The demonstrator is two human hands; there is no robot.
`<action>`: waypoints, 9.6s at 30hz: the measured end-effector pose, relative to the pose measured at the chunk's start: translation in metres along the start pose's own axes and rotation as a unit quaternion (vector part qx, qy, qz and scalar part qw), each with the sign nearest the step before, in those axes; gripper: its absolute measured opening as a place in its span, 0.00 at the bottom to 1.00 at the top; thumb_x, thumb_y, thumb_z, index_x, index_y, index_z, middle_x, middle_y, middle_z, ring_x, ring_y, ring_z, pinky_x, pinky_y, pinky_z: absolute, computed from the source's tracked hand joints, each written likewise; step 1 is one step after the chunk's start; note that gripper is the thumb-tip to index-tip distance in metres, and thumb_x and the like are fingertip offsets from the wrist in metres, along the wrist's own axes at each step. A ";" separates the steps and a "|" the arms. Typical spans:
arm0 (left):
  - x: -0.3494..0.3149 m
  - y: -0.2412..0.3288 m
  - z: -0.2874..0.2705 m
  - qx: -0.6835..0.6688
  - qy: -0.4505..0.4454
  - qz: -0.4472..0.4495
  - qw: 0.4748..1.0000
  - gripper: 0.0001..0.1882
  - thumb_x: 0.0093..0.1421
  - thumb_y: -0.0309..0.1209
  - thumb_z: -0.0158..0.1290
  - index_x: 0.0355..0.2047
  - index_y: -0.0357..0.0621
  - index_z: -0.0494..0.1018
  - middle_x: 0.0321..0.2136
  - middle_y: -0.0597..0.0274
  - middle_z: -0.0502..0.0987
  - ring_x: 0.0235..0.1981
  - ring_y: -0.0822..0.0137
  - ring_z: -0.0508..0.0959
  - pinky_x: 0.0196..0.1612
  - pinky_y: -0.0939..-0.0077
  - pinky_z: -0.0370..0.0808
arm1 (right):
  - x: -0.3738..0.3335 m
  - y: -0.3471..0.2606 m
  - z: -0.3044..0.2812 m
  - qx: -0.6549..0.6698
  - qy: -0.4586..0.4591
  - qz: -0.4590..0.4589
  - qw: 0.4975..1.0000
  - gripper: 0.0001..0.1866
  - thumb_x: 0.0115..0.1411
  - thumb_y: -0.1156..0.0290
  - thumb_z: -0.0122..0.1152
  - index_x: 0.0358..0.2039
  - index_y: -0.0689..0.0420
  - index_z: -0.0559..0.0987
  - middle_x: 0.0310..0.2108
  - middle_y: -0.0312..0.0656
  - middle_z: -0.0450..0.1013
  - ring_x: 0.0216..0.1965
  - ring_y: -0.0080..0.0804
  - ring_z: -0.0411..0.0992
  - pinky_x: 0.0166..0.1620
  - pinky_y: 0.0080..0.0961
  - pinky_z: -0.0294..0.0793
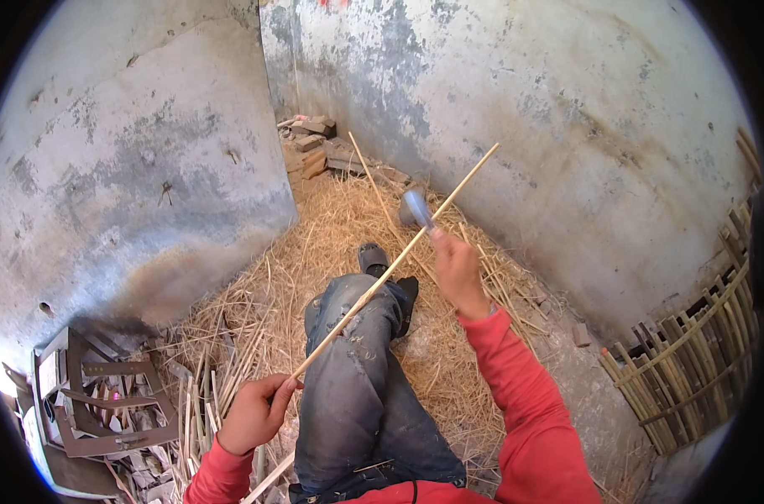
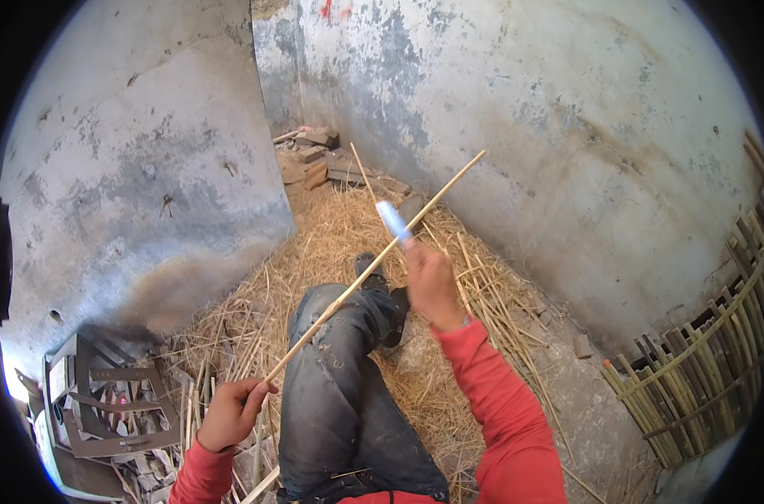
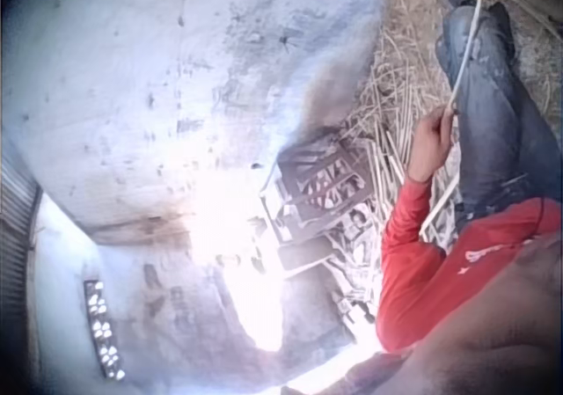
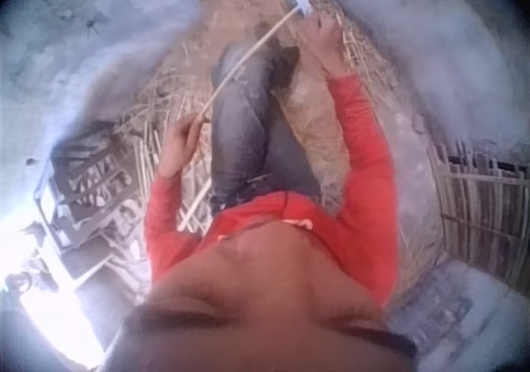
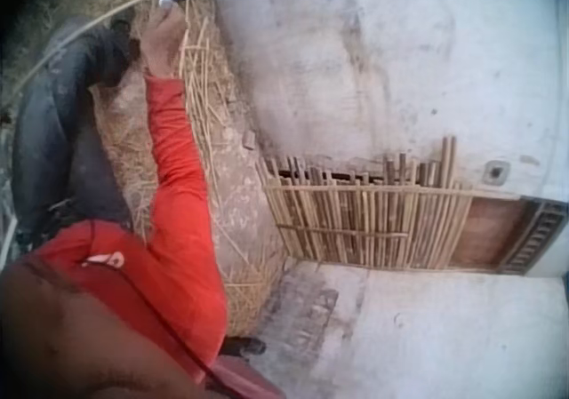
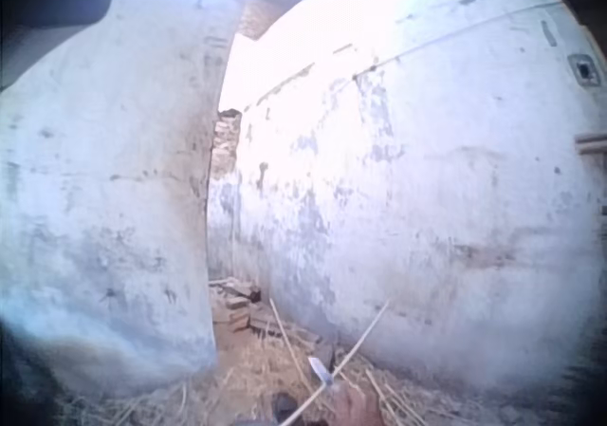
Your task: The person scrapes thin wooden sticks with a knife to smooth them while sitting on a straw-covered floor.
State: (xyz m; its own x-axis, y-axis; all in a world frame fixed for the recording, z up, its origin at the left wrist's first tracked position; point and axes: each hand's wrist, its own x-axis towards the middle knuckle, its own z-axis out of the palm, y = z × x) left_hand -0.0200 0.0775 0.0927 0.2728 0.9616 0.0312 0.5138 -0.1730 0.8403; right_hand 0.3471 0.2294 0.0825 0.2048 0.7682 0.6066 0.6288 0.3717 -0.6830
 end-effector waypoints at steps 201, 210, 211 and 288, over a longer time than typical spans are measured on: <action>0.051 0.026 -0.009 -0.036 -0.106 0.044 0.993 0.19 0.71 0.29 0.55 0.59 0.33 0.76 0.19 0.63 0.74 0.22 0.78 0.72 0.28 0.78 0.71 | 0.062 0.010 -0.070 0.343 -0.063 0.251 0.903 0.11 0.70 0.61 0.63 0.39 0.56 0.79 0.16 0.22 0.54 0.11 0.13 0.49 0.15 0.19 0.44; 0.039 0.001 -0.028 -0.007 -0.078 0.071 0.994 0.18 0.70 0.26 0.56 0.58 0.35 0.76 0.17 0.64 0.70 0.20 0.78 0.69 0.26 0.79 0.70 | 0.048 0.043 -0.086 -0.012 0.014 0.034 0.999 0.25 0.74 0.52 0.52 0.31 0.64 0.76 0.17 0.38 0.65 0.21 0.25 0.62 0.28 0.31 0.63; 0.038 0.000 -0.028 0.017 -0.068 0.082 0.994 0.17 0.69 0.25 0.56 0.57 0.35 0.77 0.16 0.63 0.68 0.19 0.78 0.68 0.25 0.79 0.68 | 0.041 0.041 -0.085 -0.011 0.012 0.035 0.999 0.25 0.74 0.52 0.52 0.31 0.64 0.76 0.17 0.38 0.65 0.21 0.25 0.62 0.28 0.31 0.63; 0.067 0.023 0.005 0.008 -0.090 0.104 0.990 0.19 0.71 0.33 0.54 0.60 0.42 0.77 0.23 0.50 0.78 0.21 0.74 0.72 0.29 0.74 0.71 | -0.033 -0.037 0.011 0.392 -0.039 0.292 0.872 0.10 0.69 0.63 0.65 0.36 0.56 0.77 0.13 0.25 0.59 0.09 0.13 0.53 0.14 0.18 0.48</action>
State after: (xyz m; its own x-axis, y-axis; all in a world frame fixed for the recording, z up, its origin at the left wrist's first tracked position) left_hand 0.0146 0.1363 0.1116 0.5141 0.8515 0.1035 0.4444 -0.3676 0.8169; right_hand 0.3089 0.1963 0.0828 0.2474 0.9674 0.0541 -0.2775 0.1243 -0.9526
